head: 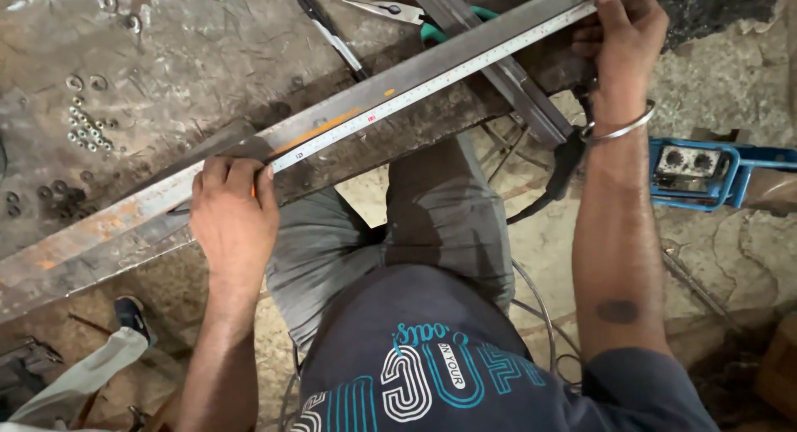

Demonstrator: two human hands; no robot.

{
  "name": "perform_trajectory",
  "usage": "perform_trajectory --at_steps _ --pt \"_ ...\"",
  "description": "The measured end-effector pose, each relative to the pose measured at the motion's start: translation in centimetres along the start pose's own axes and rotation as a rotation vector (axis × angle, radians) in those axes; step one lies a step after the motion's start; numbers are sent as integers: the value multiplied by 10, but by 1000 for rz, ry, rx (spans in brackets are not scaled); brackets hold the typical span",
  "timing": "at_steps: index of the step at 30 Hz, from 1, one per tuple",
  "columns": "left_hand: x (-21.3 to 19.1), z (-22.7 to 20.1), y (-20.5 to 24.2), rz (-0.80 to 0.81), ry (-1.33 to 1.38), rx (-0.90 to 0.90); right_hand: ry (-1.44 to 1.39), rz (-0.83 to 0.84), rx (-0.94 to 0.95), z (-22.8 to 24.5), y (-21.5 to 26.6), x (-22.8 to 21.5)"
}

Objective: The recorder is measuring a long metal L-beam using a measuring tape and marking it with white chalk.

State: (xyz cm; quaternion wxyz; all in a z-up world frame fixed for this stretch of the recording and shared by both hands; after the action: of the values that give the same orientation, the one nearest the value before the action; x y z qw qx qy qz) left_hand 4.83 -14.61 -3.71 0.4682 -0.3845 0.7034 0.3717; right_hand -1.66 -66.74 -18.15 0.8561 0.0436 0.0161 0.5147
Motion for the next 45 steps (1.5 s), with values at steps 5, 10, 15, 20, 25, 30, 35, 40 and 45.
perform_trajectory --at_steps 5,10,15,20,25,30,35,40,45 --pt "4 1 2 -17 -4 20 8 -3 18 -5 -3 -9" --pt "6 -1 4 -16 12 28 23 -30 -20 -5 -4 -9" --pt "6 2 5 -35 2 36 10 -30 -20 -3 -2 -7" --pt "7 1 2 -30 -5 11 12 10 -20 -3 -5 -6" --pt "5 0 0 -55 -24 -2 81 -9 11 3 -4 -4" --pt "5 8 -1 -48 14 -18 30 20 29 7 -6 1" --pt "12 10 -2 -33 32 -10 974 -41 -450 72 18 63" --pt "12 11 0 -29 36 -15 1254 430 -396 120 42 167" --pt "6 10 -1 -25 79 -9 1335 450 -227 150 70 190"
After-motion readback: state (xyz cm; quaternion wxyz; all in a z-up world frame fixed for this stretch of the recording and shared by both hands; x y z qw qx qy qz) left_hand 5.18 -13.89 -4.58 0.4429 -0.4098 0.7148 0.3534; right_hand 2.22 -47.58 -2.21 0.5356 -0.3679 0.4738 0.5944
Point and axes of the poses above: each hand's wrist, its own y-axis away from the middle knuckle, its own x-axis out of the palm, z = x × y, the point moved 3 cm from there along -y, towards the middle knuckle, and after that the axes turned 14 degrees about z, right-handed, at the moved point
